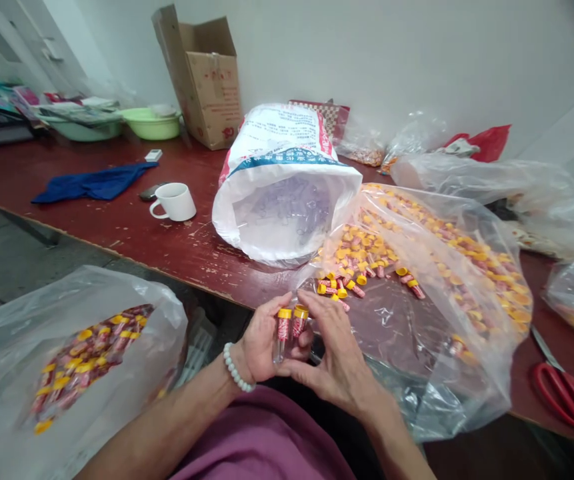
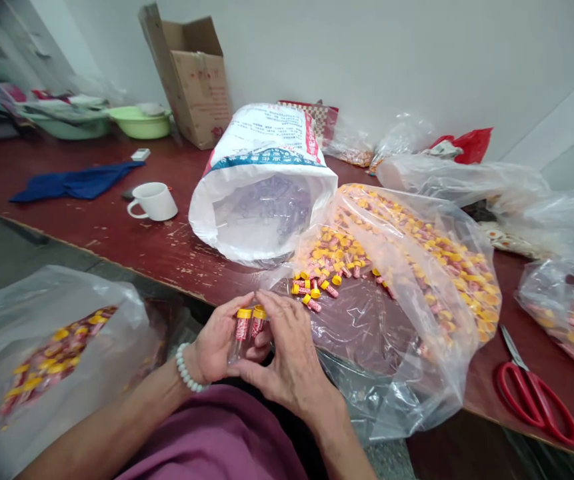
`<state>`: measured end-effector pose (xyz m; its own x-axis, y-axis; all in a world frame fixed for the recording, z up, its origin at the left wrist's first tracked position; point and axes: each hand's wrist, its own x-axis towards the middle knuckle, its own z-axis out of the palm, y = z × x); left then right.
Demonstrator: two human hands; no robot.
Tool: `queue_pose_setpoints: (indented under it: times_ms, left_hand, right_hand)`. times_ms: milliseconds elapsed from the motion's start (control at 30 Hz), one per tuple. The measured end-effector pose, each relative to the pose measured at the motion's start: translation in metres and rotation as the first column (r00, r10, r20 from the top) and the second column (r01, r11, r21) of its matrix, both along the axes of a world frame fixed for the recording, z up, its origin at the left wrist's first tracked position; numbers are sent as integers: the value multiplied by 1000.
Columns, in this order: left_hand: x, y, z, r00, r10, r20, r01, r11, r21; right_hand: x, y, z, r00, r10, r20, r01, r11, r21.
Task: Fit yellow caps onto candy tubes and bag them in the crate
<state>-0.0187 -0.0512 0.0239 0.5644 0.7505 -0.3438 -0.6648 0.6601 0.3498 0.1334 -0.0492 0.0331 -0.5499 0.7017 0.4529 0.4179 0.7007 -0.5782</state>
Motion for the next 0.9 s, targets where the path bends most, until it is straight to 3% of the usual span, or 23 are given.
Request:
queue_pose_setpoints:
  times_ms: [133,267,400,500,567,700,767,833,900]
  left_hand:
    - [0,-5,4,998,28,-60,-35,993,-111]
    - [-2,-8,5,987,116,-108,-127,987,-103]
    - [-8,-15,4,981,96,-169,-116,987,-114]
    - [-15,-24,3,981,91,-173,-103,993,-60]
    - [-21,-33,5,972,151,-180,-151,988,16]
    - [-54,-57,28,917,328,-227,-301,943,144]
    - [-87,-72,42,833,465,-300,-403,881,248]
    - [-131,-88,48,638,647,-418,-507,761,404]
    - [-176,-101,37,421,702,-575,-534,704,468]
  right_hand:
    - [-13,-5,-10,999,2,44,-3,1000,7]
    - [-21,-7,-17,996,-20,86,17,999,42]
    - [-24,-7,-22,995,15,100,-28,991,128]
    - [-31,-9,-24,996,41,73,-55,978,201]
    - [-42,-13,-23,997,52,54,-62,973,221]
    - [-72,-27,-10,983,181,30,-183,979,92]
    - [-82,-30,-3,973,232,1,-232,973,-7]
    - [-81,-25,-1,979,205,-8,-205,978,-30]
    - [-69,-11,-5,995,105,-1,-105,994,11]
